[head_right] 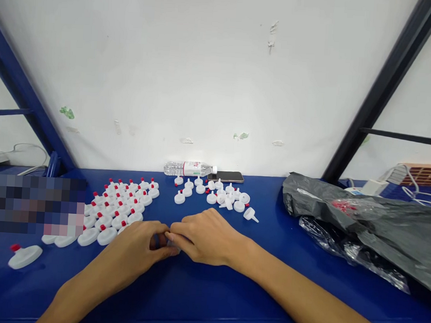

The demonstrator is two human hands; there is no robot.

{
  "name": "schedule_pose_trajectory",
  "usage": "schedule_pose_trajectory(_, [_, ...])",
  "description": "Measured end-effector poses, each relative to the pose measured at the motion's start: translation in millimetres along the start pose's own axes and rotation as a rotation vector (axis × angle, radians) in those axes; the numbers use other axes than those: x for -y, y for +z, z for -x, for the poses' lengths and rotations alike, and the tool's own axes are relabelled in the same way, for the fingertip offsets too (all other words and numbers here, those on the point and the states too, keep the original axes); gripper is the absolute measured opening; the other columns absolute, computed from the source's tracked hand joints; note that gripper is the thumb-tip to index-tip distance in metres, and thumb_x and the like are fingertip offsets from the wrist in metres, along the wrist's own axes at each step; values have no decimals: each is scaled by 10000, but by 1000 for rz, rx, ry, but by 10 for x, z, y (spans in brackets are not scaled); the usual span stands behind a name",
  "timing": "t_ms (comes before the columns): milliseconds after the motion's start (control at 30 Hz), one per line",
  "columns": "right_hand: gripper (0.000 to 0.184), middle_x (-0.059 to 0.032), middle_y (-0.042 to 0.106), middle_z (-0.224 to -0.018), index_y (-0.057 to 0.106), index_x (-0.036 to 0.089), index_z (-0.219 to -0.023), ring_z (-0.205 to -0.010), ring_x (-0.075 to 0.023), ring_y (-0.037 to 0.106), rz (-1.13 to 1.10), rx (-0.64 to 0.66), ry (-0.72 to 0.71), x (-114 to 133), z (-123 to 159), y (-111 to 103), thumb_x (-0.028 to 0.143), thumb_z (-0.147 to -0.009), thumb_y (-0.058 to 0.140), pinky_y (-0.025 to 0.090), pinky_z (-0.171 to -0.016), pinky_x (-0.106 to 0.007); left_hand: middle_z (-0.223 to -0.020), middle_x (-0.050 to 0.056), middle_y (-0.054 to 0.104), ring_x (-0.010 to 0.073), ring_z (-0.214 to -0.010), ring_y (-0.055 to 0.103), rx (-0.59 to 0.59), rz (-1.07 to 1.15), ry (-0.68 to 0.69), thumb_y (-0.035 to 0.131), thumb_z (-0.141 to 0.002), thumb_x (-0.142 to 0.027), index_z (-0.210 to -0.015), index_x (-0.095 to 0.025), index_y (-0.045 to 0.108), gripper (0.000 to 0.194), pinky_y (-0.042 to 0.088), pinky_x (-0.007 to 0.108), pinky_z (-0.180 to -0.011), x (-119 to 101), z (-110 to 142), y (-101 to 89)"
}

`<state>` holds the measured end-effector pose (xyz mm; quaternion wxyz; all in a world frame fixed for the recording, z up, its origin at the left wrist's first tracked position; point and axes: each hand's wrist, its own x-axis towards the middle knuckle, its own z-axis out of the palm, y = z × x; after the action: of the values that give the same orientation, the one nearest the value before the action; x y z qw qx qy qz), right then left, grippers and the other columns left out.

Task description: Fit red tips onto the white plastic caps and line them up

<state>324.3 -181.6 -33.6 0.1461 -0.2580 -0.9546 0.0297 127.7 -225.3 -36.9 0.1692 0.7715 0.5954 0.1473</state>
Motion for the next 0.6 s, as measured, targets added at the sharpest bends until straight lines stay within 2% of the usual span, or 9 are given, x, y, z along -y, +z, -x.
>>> schedule_pose_trajectory(233, [353, 7, 594, -750, 633, 200, -880, -519, -100, 395, 159, -8, -79, -120, 3, 112, 370, -1077, 394, 139, -510, -296, -707, -9, 698, 184, -674, 606, -3, 33, 19, 665, -855, -404, -779, -227, 705, 197, 306, 298, -600, 18, -1, -21])
schedule_pose_trajectory(533, [316, 19, 578, -763, 621, 201, -861, -535, -100, 382, 122, -24, -102, -159, 5, 181, 344, -1061, 421, 144, -503, -293, -696, -13, 693, 179, -651, 607, 9, 61, 23, 661, -855, -390, -776, -228, 701, 185, 324, 288, -591, 29, -6, -10])
schedule_pose_trajectory(600, [315, 15, 586, -771, 633, 201, -873, -537, -97, 394, 122, -29, -105, -166, 6, 188, 343, -1060, 424, 148, -505, -292, -720, -11, 703, 189, -684, 629, 3, 56, 16, 666, -851, -376, -837, -233, 712, 151, 353, 286, -609, 31, 2, -13])
